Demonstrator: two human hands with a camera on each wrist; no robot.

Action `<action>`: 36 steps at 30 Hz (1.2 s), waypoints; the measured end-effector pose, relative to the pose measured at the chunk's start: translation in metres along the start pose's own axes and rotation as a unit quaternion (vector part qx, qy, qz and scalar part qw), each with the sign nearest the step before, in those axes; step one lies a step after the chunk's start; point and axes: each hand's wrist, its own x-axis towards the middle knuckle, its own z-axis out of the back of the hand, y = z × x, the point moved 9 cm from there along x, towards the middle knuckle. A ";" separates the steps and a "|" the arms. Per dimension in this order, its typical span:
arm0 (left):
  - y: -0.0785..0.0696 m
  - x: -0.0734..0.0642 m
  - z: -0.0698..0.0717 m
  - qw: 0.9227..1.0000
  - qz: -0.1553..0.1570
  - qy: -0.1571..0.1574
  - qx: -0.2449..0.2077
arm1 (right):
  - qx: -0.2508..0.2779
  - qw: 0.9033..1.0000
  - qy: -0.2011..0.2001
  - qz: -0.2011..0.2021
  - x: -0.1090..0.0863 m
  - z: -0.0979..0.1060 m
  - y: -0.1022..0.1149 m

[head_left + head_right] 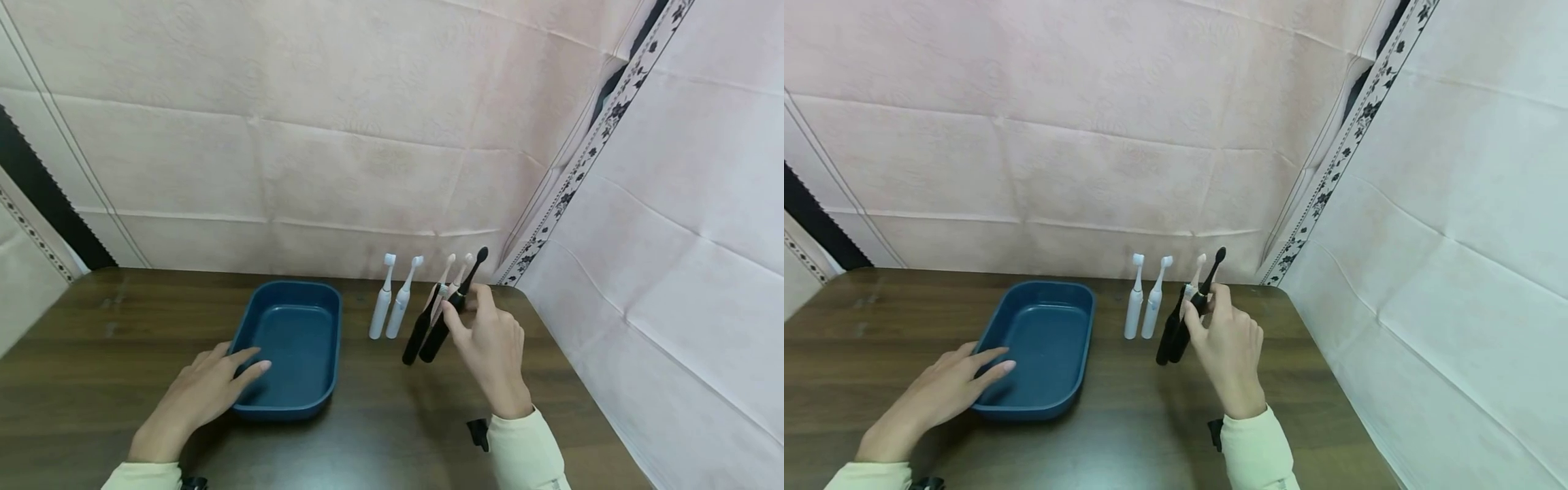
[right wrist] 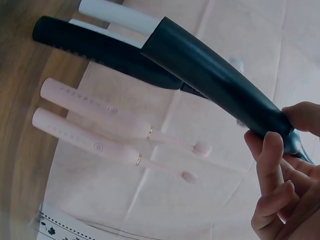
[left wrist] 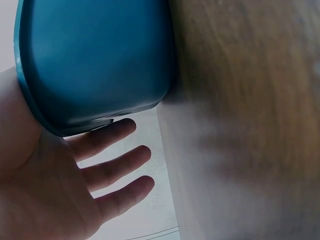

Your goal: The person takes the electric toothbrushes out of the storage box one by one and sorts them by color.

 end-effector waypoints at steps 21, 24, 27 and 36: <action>0.000 0.000 0.001 1.000 0.010 0.003 -0.010 | -0.005 1.000 -0.010 -0.022 0.003 -0.009 -0.035; 0.000 0.000 0.001 1.000 0.010 0.005 -0.007 | -0.004 1.000 -0.011 -0.027 0.004 -0.011 -0.039; 0.000 -0.001 0.001 1.000 0.009 0.004 -0.007 | -0.003 0.999 -0.004 -0.036 0.005 -0.016 -0.042; -0.003 -0.002 0.003 1.000 0.017 0.000 -0.011 | -0.015 0.998 0.010 -0.052 0.001 -0.033 -0.050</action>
